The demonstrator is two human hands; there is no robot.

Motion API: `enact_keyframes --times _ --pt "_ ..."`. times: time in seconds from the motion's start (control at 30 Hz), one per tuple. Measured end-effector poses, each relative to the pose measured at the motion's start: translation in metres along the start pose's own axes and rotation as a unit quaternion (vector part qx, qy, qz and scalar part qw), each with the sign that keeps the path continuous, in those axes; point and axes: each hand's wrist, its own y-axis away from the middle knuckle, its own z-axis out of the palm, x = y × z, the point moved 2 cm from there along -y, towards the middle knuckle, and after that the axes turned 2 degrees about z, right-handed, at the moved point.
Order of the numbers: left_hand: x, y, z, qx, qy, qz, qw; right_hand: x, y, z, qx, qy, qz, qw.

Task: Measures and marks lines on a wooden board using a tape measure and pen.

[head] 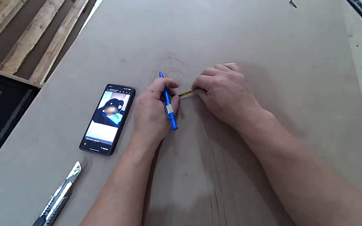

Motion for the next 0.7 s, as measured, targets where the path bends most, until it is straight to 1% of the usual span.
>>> enact_keyframes --times 0.23,0.3,0.33,0.43,0.5,0.57,0.7 --pt "-0.001 0.002 -0.003 0.003 0.002 -0.005 1.000 -0.004 0.002 -0.002 -0.005 0.007 0.024 1.000" --pt "-0.003 0.002 -0.004 0.004 0.028 -0.013 1.000 -0.004 0.002 -0.001 -0.001 0.004 0.027 1.000" --pt "-0.003 0.002 -0.006 0.011 0.059 -0.016 0.998 -0.005 0.002 -0.001 0.004 0.004 0.028 1.000" --pt "-0.008 0.003 -0.011 0.061 0.188 -0.030 0.980 -0.005 0.003 0.001 0.016 0.001 0.031 0.999" --pt "-0.010 0.004 -0.013 0.091 0.240 -0.044 0.965 -0.004 0.003 0.001 0.018 -0.001 0.033 0.999" --pt "-0.011 0.005 -0.013 0.111 0.266 -0.058 0.956 -0.004 0.003 0.001 0.016 0.000 0.034 0.999" --pt "-0.010 0.006 -0.015 0.162 0.276 -0.070 0.945 -0.004 0.003 0.001 0.013 -0.001 0.033 0.999"
